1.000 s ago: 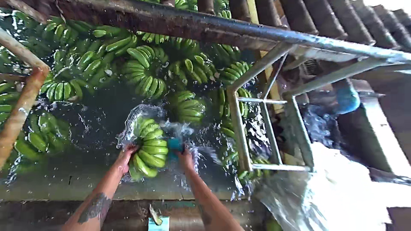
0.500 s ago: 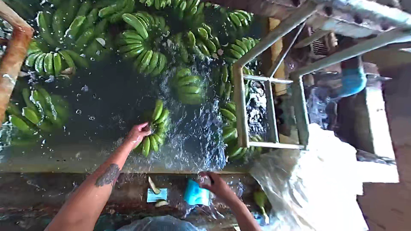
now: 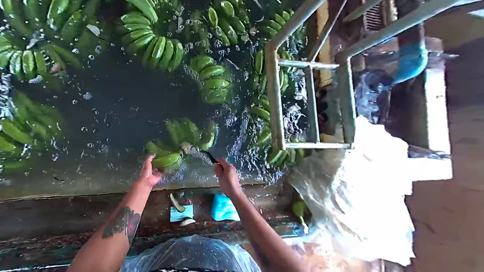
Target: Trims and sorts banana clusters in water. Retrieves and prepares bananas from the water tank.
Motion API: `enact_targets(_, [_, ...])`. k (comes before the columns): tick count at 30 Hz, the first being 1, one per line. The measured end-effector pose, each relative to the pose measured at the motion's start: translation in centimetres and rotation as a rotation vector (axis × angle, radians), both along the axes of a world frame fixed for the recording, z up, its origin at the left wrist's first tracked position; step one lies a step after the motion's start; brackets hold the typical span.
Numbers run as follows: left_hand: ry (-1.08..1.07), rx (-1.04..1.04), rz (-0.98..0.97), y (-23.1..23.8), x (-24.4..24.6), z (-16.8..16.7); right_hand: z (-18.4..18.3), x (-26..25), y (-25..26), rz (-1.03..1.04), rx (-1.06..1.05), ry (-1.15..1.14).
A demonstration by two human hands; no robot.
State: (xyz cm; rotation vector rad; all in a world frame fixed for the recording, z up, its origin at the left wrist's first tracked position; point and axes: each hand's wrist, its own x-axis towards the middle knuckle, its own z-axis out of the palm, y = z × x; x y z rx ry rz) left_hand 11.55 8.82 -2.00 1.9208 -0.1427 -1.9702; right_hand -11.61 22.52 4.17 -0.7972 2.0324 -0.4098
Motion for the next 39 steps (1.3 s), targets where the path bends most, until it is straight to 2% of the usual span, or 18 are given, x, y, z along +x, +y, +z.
enact_targets(3, [0.072, -0.08, 0.015, 1.1, -1.9, 1.9, -0.3, 0.7, -2.6, -0.049, 0.035, 0.071])
enact_targets(11, [0.076, -0.307, 0.085, 4.9, -4.2, 2.9, 0.2, -0.6, -5.2, 0.066, 0.205, 0.195])
enact_targets(14, [0.057, -0.4, 0.082, 5.2, -5.2, 2.9, 0.1, -0.2, -6.4, 0.036, 0.247, 0.195])
enact_targets(16, [0.024, -0.474, 0.079, 5.5, -5.9, 2.7, -0.4, 0.8, -6.2, -0.046, 0.212, 0.081])
enact_targets(20, [0.035, -0.55, 0.042, 5.4, -4.7, 2.8, 0.0, 0.2, -3.4, -0.206, 0.09, -0.34])
enact_targets(24, [0.05, -0.633, 0.01, 5.9, -5.4, 2.3, -1.0, 1.1, -3.3, -0.315, 0.079, -0.35])
enact_targets(28, [0.082, -0.52, 0.029, 3.6, -4.7, 2.4, 3.4, 0.6, -2.9, -0.173, 0.05, -0.465])
enact_targets(32, [0.133, -0.292, 0.063, 4.0, -5.1, 3.6, 2.0, -1.3, -3.3, 0.017, 0.108, 0.095])
enact_targets(35, [0.103, -0.175, 0.11, 4.2, -6.0, 5.2, -0.9, -0.1, -3.6, 0.054, 0.045, 0.263])
enact_targets(37, [0.09, -0.186, 0.107, 4.9, -5.8, 4.9, -1.8, 1.7, -3.2, -0.036, 0.041, 0.101])
enact_targets(39, [0.093, -0.238, 0.08, 5.3, -4.9, 4.1, -2.3, 2.3, -2.3, -0.151, -0.01, -0.248])
